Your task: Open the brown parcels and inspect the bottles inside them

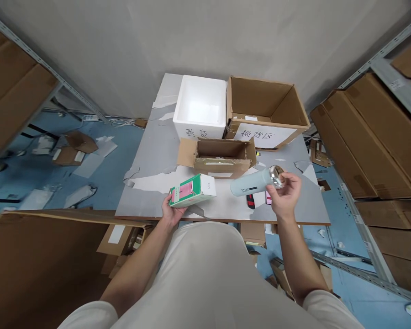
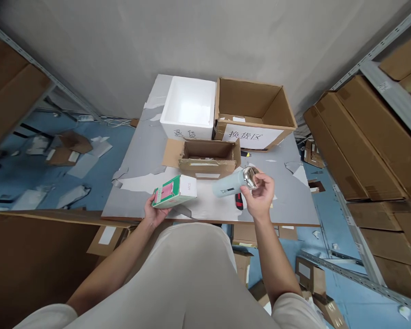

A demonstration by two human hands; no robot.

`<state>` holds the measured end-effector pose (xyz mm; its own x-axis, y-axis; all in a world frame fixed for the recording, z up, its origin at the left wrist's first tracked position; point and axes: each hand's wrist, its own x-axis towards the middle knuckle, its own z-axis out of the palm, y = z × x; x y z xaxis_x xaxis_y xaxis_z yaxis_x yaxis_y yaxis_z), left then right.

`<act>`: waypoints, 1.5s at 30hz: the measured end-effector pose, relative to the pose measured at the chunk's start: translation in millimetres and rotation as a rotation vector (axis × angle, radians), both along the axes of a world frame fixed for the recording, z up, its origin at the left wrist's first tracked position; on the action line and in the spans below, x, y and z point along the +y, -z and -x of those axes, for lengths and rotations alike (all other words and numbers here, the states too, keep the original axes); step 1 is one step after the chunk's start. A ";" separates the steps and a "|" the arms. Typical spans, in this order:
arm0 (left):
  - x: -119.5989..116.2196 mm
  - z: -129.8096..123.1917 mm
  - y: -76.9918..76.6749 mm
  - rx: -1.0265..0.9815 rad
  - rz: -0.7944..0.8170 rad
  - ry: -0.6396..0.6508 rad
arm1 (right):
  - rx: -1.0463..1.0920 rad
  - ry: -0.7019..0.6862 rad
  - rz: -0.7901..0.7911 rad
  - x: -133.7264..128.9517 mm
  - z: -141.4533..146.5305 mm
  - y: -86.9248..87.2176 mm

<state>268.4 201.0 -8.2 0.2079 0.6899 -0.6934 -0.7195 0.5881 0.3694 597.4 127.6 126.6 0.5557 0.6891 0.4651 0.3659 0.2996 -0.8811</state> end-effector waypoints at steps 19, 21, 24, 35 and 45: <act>-7.8 -27.5 14.9 -0.147 0.129 0.098 | -0.079 -0.219 0.662 5.5 22.1 155.6; -7.0 -30.5 16.2 -0.147 0.131 0.110 | -0.133 -0.249 0.700 4.2 19.2 154.8; -6.1 -35.1 17.1 -0.151 0.132 0.116 | -0.214 -0.328 0.749 3.2 14.1 143.9; -4.1 -48.7 3.7 -0.133 0.002 0.094 | -0.159 -0.445 0.588 16.5 84.5 1.5; -7.3 -49.7 -1.6 -0.009 -0.086 0.047 | -0.140 -0.564 0.739 -0.7 92.2 15.5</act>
